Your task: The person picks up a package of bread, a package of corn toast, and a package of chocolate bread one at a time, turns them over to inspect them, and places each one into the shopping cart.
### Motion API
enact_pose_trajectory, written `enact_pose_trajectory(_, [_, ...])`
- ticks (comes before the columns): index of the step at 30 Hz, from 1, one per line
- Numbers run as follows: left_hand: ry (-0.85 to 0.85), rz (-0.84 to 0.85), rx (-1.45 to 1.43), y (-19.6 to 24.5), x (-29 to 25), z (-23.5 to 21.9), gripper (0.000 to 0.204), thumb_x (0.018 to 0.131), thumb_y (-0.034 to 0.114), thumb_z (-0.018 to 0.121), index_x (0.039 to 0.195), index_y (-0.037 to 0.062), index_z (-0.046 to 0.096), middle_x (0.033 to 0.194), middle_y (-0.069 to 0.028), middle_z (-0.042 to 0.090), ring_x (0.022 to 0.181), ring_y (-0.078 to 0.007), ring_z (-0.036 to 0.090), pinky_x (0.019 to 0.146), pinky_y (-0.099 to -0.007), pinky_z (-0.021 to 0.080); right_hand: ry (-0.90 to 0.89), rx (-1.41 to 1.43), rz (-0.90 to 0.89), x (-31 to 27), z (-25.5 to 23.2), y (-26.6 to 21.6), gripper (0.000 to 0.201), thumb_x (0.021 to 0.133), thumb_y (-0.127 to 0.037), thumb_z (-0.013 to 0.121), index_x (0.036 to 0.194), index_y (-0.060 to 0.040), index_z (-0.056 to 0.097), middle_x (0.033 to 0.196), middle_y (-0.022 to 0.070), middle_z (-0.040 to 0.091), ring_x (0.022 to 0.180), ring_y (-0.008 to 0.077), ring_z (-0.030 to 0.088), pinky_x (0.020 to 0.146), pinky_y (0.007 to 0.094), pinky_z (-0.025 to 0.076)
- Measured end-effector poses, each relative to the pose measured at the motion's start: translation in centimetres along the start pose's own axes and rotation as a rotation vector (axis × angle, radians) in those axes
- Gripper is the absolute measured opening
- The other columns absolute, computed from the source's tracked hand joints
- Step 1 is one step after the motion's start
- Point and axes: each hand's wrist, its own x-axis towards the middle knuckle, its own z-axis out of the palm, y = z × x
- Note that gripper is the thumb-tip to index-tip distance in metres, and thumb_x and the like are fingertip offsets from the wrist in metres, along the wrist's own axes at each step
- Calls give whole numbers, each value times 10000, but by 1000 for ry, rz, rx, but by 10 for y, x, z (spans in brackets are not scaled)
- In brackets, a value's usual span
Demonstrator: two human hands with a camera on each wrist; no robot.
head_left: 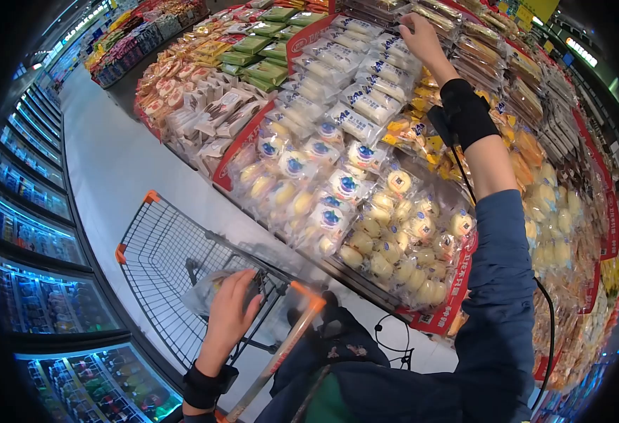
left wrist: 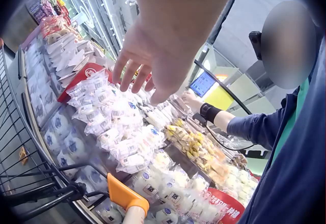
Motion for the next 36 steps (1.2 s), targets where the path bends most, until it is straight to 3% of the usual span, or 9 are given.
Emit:
enact_pose_trajectory(4, [51, 33, -2, -7, -14, -3, 468, 753, 77, 662, 1185, 34, 487, 1154, -155, 530, 1018, -338, 534, 845, -370, 450, 25, 202, -9, 6, -28, -102, 258, 847, -179, 562, 1079, -65, 567, 1023, 97, 616, 986, 227, 585, 823, 333, 458])
enact_pose_trajectory(9, [96, 91, 31, -5, -32, -19, 469, 751, 78, 666, 1185, 38, 492, 1155, -151, 532, 1015, -333, 537, 826, -363, 457, -4, 780, -20, -10, -46, -257, 179, 828, -48, 530, 1004, -21, 542, 940, 77, 552, 842, 144, 556, 716, 270, 466])
enact_pose_trajectory(11, [114, 99, 34, -8, -42, -24, 473, 749, 79, 670, 1186, 39, 494, 1152, -150, 534, 1014, -333, 538, 829, -364, 456, -94, 716, -123, -28, -51, -301, 249, 847, -147, 562, 1081, -63, 559, 1019, 78, 601, 981, 207, 581, 807, 308, 460])
enact_pose_trajectory(13, [122, 79, 8, -10, -53, -30, 477, 746, 80, 674, 1185, 37, 495, 1149, -150, 538, 1015, -335, 537, 838, -366, 453, -113, 793, -228, -55, -70, -354, 218, 791, -136, 566, 989, -45, 555, 954, 144, 562, 978, 308, 543, 836, 366, 438])
enact_pose_trajectory(16, [138, 128, 33, -25, -70, -35, 475, 744, 81, 675, 1181, 31, 494, 1143, -149, 542, 1015, -338, 537, 851, -369, 450, -223, 839, -345, -99, -89, -399, 231, 788, -98, 561, 1005, -32, 517, 1000, 137, 545, 990, 313, 523, 839, 378, 432])
enact_pose_trajectory(19, [141, 139, 42, -33, -85, -38, 473, 745, 80, 675, 1179, 27, 493, 1142, -150, 544, 1022, -336, 536, 859, -372, 449, -335, 841, -363, -150, -105, -421, 248, 781, -68, 574, 1019, -37, 511, 1069, 134, 517, 1027, 307, 500, 851, 374, 428])
enact_pose_trajectory(25, [103, 109, -6, -43, -102, -32, 459, 757, 86, 664, 1177, 22, 492, 1142, -160, 542, 1034, -331, 535, 872, -371, 443, -601, 876, 36, -251, -108, -424, 265, 800, -44, 578, 1056, -33, 510, 1099, 138, 513, 1007, 312, 518, 861, 346, 428])
enact_pose_trajectory(31, [93, 139, -3, -34, -108, -31, 439, 768, 89, 654, 1171, 18, 495, 1137, -167, 540, 1036, -335, 530, 878, -376, 439, -702, 994, 324, -324, -111, -418, 248, 834, -49, 567, 1077, -26, 527, 1106, 138, 533, 1018, 263, 541, 862, 319, 435])
enact_pose_trajectory(36, [124, 86, 11, -26, -119, -28, 429, 782, 102, 643, 1174, 24, 485, 1133, -165, 534, 1040, -334, 524, 880, -373, 435, -681, 1013, 386, -357, -116, -412, 247, 838, -27, 560, 1083, -1, 536, 1114, 125, 542, 1005, 207, 560, 851, 292, 455])
